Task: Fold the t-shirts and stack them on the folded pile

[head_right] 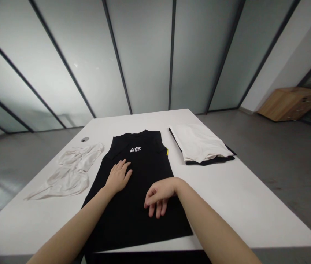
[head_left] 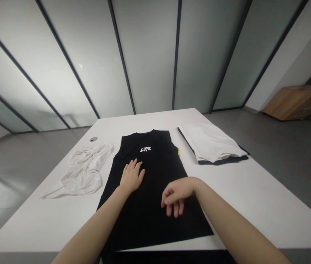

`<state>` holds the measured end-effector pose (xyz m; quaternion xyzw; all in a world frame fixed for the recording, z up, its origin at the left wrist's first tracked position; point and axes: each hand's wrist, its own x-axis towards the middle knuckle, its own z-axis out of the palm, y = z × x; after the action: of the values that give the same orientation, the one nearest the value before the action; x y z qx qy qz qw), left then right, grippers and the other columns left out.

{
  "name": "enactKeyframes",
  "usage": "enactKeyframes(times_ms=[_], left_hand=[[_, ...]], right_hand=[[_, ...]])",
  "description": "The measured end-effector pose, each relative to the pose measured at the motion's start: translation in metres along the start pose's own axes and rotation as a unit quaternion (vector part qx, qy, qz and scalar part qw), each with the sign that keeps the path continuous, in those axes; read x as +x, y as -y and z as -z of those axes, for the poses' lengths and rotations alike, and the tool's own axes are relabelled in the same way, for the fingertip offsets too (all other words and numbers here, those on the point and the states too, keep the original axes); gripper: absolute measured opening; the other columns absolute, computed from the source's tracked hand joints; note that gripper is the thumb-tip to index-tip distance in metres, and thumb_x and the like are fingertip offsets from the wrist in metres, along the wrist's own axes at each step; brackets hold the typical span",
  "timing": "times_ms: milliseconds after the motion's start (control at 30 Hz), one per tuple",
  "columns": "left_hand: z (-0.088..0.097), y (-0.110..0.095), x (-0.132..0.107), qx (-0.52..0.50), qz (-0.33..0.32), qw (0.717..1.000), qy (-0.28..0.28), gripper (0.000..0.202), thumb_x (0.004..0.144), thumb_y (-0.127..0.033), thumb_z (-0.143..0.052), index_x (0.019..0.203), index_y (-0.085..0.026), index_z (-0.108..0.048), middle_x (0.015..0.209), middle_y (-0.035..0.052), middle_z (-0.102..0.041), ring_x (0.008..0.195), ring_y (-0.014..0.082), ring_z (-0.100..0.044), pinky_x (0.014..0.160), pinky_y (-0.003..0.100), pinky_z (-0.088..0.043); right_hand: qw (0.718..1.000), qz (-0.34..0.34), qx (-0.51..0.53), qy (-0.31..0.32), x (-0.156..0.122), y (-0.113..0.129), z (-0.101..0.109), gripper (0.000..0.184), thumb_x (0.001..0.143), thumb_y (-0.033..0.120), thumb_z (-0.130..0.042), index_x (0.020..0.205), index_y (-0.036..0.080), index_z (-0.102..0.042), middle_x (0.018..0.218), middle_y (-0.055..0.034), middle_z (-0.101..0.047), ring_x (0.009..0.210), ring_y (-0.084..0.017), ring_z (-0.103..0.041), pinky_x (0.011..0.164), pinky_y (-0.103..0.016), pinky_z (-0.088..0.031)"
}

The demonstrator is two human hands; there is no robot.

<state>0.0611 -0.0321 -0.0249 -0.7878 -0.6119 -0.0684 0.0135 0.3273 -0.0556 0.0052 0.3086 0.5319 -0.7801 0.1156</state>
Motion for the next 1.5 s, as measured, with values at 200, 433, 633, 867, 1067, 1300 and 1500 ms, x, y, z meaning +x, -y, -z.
enactKeyframes(times_ms=[200, 433, 633, 867, 1067, 1300, 1500], left_hand=[[0.006, -0.007, -0.006, 0.036, 0.022, 0.999, 0.014, 0.055, 0.109, -0.047, -0.04, 0.157, -0.024, -0.052, 0.169, 0.0145, -0.044, 0.155, 0.04, -0.04, 0.123, 0.061, -0.036], [0.045, -0.057, 0.051, 0.05, 0.049, 0.994, 0.089, 0.045, 0.103, -0.047, -0.053, 0.13, -0.015, -0.068, 0.129, 0.023, -0.07, 0.122, 0.0399, -0.066, 0.098, 0.05, -0.053], [0.044, -0.124, 0.116, -0.084, -0.051, 0.995, 0.007, 0.033, 0.105, -0.042, -0.05, 0.118, -0.019, -0.072, 0.118, 0.0141, -0.073, 0.112, 0.0309, -0.068, 0.095, 0.04, -0.052], [-0.009, -0.162, 0.145, -0.146, -0.044, 0.988, -0.02, 0.041, 0.108, -0.042, -0.042, 0.126, -0.026, -0.076, 0.137, 0.0135, -0.066, 0.123, 0.0329, -0.059, 0.103, 0.046, -0.046], [-0.031, -0.158, 0.146, -0.161, -0.045, 0.985, -0.035, 0.039, 0.106, -0.047, -0.048, 0.124, -0.029, -0.078, 0.131, 0.0137, -0.065, 0.122, 0.0329, -0.055, 0.104, 0.046, -0.043], [-0.02, -0.146, 0.151, -0.194, -0.04, 0.98, -0.023, 0.042, 0.105, -0.053, -0.051, 0.108, -0.021, -0.077, 0.115, 0.0143, -0.075, 0.114, 0.0326, -0.063, 0.1, 0.043, -0.046], [-0.015, -0.13, 0.16, -0.248, 0.015, 0.969, -0.008, 0.02, 0.094, -0.029, -0.069, 0.113, -0.022, -0.072, 0.115, 0.0107, -0.078, 0.109, 0.0278, -0.07, 0.094, 0.036, -0.051]], right_hand=[[0.984, 0.016, -0.074, -0.162, -0.012, 0.004, 0.009, 0.044, 0.091, 0.058, -0.076, 0.107, 0.018, -0.068, 0.095, -0.0059, -0.079, 0.07, -0.015, -0.074, 0.058, -0.022, -0.057], [0.729, -0.023, -0.259, -0.633, -0.023, -0.004, 0.04, 0.022, 0.104, 0.034, -0.058, 0.113, 0.016, -0.069, 0.1, -0.0108, -0.078, 0.092, -0.023, -0.074, 0.074, -0.028, -0.05], [0.663, -0.095, -0.311, -0.674, -0.019, -0.013, 0.047, 0.036, 0.102, 0.039, -0.063, 0.127, 0.013, -0.068, 0.118, -0.0193, -0.076, 0.111, -0.031, -0.072, 0.087, -0.034, -0.048], [0.687, -0.117, -0.322, -0.641, -0.021, -0.009, 0.046, 0.026, 0.101, 0.035, -0.059, 0.101, 0.015, -0.076, 0.104, -0.0177, -0.078, 0.101, -0.03, -0.073, 0.077, -0.034, -0.044], [0.723, -0.07, -0.295, -0.62, -0.025, -0.01, 0.05, 0.016, 0.096, 0.027, -0.06, 0.094, 0.016, -0.071, 0.088, -0.0119, -0.076, 0.086, -0.026, -0.07, 0.069, -0.032, -0.039], [0.804, 0.013, -0.24, -0.543, -0.027, -0.01, 0.038, 0.033, 0.087, 0.027, -0.071, 0.116, 0.013, -0.062, 0.105, -0.0128, -0.075, 0.09, -0.027, -0.07, 0.075, -0.032, -0.046], [0.847, 0.035, -0.234, -0.477, -0.034, 0.002, 0.019, 0.056, 0.086, 0.027, -0.071, 0.138, 0.012, -0.055, 0.109, -0.013, -0.075, 0.091, -0.028, -0.07, 0.079, -0.036, -0.05]])
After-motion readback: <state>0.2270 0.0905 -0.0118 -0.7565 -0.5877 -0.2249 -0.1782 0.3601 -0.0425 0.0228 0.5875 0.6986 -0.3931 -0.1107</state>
